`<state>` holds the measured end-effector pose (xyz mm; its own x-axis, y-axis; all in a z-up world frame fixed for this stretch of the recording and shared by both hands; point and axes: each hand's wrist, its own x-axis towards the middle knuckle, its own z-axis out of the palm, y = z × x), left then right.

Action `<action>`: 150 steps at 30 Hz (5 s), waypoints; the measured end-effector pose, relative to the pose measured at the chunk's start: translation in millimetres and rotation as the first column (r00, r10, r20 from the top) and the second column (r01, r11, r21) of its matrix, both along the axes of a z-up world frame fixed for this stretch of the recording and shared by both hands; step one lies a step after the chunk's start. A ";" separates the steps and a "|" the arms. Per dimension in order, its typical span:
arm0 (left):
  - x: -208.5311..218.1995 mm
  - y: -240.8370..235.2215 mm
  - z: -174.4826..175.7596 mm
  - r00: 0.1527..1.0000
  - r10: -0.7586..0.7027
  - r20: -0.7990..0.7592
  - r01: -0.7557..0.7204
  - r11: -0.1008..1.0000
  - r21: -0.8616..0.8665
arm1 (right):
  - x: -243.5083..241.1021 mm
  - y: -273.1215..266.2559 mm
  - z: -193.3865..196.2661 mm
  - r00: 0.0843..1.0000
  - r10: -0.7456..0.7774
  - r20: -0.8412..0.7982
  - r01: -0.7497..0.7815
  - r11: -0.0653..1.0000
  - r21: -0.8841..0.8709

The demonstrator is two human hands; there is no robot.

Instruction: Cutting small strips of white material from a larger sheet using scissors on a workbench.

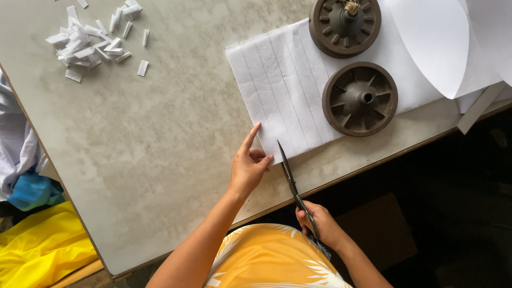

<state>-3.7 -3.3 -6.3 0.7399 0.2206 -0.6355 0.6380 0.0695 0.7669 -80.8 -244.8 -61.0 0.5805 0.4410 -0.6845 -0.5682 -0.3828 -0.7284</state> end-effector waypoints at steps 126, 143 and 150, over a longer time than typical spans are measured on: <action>90.3 58.1 -21.1 0.950 -0.003 0.313 -0.082 0.963 0.257 | 78.1 58.5 9.4 0.995 -0.102 0.004 0.101 0.985 -0.140; 98.4 64.3 -18.5 0.973 0.080 0.216 -0.112 0.984 0.140 | 94.7 69.9 28.6 0.999 -0.051 0.006 0.051 0.982 -0.183; 98.4 65.7 -18.1 0.973 0.101 0.207 -0.123 0.988 0.095 | 99.7 74.9 21.0 0.999 -0.018 0.030 0.024 0.976 -0.215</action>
